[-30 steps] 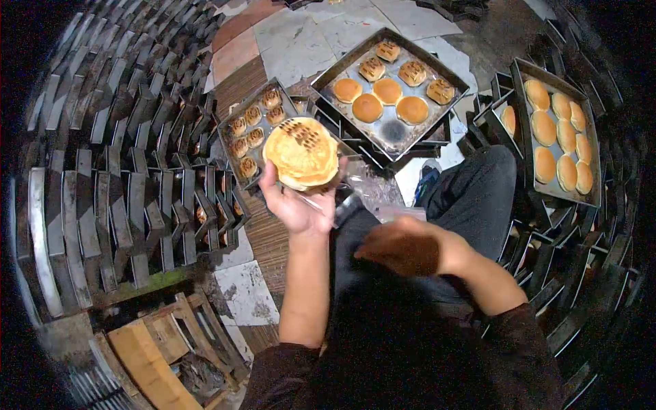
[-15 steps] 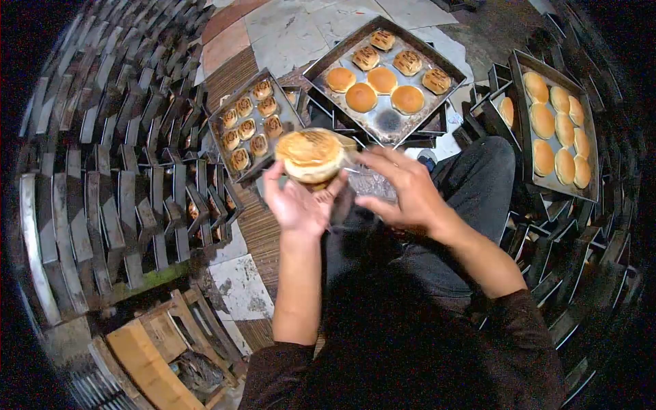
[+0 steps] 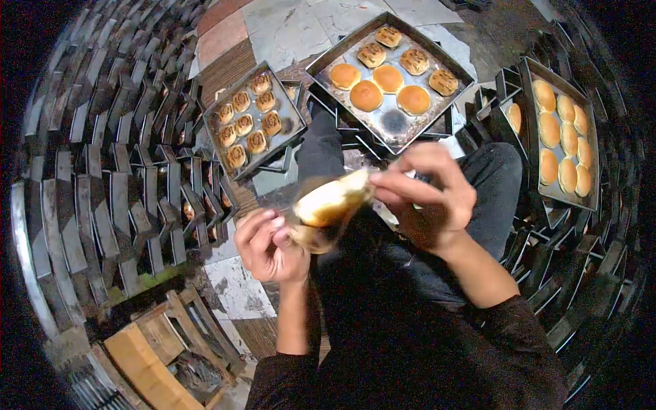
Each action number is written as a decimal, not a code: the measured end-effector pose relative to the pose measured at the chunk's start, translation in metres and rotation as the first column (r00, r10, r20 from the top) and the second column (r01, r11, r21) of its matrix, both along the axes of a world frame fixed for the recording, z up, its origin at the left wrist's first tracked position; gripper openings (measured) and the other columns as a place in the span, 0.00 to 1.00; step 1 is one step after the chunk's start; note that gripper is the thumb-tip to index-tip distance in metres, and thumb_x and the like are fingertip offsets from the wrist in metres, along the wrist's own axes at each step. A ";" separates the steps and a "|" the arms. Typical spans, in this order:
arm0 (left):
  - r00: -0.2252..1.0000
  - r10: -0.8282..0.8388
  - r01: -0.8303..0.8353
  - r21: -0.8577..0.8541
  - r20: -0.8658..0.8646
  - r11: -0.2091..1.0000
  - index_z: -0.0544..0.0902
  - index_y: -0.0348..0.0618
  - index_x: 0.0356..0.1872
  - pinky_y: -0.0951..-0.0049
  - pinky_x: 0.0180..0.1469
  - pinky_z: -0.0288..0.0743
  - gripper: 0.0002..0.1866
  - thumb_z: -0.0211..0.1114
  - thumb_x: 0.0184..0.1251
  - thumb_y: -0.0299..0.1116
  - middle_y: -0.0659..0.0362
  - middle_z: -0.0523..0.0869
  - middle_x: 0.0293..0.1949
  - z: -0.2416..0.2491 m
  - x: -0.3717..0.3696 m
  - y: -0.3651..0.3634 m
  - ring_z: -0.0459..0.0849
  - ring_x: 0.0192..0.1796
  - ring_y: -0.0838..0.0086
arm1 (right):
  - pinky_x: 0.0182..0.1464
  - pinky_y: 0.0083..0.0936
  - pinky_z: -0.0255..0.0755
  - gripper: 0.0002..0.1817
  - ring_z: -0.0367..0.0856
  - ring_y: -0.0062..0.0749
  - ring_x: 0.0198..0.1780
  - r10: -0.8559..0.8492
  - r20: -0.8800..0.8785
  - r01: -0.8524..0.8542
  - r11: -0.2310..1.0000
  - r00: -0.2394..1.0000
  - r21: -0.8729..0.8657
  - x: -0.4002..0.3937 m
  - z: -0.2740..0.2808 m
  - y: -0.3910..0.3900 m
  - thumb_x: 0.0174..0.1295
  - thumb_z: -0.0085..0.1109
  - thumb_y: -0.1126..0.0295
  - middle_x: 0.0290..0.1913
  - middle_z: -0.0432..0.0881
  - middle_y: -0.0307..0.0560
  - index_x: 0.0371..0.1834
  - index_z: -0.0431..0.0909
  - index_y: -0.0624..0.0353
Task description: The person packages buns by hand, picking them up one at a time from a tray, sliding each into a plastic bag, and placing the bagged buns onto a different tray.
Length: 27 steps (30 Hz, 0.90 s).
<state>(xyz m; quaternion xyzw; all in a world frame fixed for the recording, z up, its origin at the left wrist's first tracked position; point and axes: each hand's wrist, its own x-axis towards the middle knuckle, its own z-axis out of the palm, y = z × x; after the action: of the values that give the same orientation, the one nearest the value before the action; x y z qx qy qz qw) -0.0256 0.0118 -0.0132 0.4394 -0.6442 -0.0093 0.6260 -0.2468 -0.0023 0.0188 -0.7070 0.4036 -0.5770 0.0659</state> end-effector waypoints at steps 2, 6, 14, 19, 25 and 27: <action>0.974 0.112 -0.129 0.075 0.199 0.989 0.83 0.37 0.34 0.66 0.44 0.74 0.01 0.64 0.62 0.21 0.53 0.80 0.35 -0.018 0.014 -0.008 0.80 0.39 0.63 | 0.38 0.27 0.75 0.07 0.81 0.38 0.36 -0.017 0.110 -0.005 0.981 0.994 0.195 0.018 -0.047 -0.015 0.54 0.69 0.75 0.34 0.81 0.48 0.35 0.85 0.63; 0.983 0.115 -0.144 0.210 0.144 0.967 0.83 0.35 0.34 0.66 0.44 0.75 0.02 0.63 0.63 0.20 0.52 0.83 0.34 -0.063 0.033 -0.013 0.81 0.38 0.62 | 0.36 0.25 0.74 0.06 0.81 0.32 0.32 0.153 0.436 -0.361 0.819 0.887 0.446 0.035 -0.091 -0.026 0.59 0.66 0.73 0.33 0.81 0.47 0.34 0.82 0.64; 0.990 0.070 -0.076 0.048 0.121 0.996 0.81 0.36 0.27 0.78 0.27 0.72 0.05 0.66 0.62 0.23 0.57 0.82 0.25 -0.065 0.001 -0.060 0.79 0.25 0.75 | 0.27 0.29 0.64 0.09 0.70 0.34 0.23 0.077 0.070 -0.085 0.989 0.995 0.122 0.070 -0.093 -0.074 0.58 0.67 0.70 0.25 0.72 0.45 0.25 0.79 0.61; 0.797 0.272 0.195 0.655 -0.540 0.730 0.79 0.42 0.24 0.83 0.25 0.59 0.11 0.68 0.67 0.31 0.67 0.76 0.22 -0.058 0.022 -0.045 0.66 0.23 0.88 | 0.27 0.27 0.62 0.12 0.66 0.30 0.23 -0.310 0.118 0.202 0.820 0.944 0.535 0.066 -0.111 -0.057 0.63 0.62 0.72 0.20 0.69 0.46 0.24 0.73 0.65; 0.998 0.051 -0.008 0.798 -0.028 0.603 0.80 0.38 0.30 0.78 0.38 0.71 0.07 0.66 0.67 0.29 0.64 0.81 0.30 -0.118 0.062 0.077 0.75 0.34 0.82 | 0.37 0.39 0.73 0.06 0.80 0.50 0.28 -0.190 0.130 -0.005 0.546 0.973 0.838 0.051 -0.170 0.058 0.54 0.63 0.73 0.27 0.80 0.59 0.31 0.83 0.66; 0.998 0.060 -0.054 0.740 0.018 0.671 0.81 0.37 0.31 0.79 0.37 0.70 0.07 0.65 0.68 0.29 0.64 0.81 0.29 -0.078 0.064 0.064 0.74 0.33 0.83 | 0.37 0.36 0.74 0.06 0.82 0.45 0.30 -0.044 -0.030 0.048 0.479 0.999 0.877 0.020 -0.140 0.043 0.57 0.62 0.74 0.29 0.83 0.57 0.35 0.85 0.63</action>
<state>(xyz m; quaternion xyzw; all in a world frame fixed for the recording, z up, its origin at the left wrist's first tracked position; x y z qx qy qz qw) 0.0384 0.0758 -0.0915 0.6748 -0.5689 -0.2515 0.3972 -0.2270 0.0411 -0.1209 -0.5645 0.6602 -0.2909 0.4010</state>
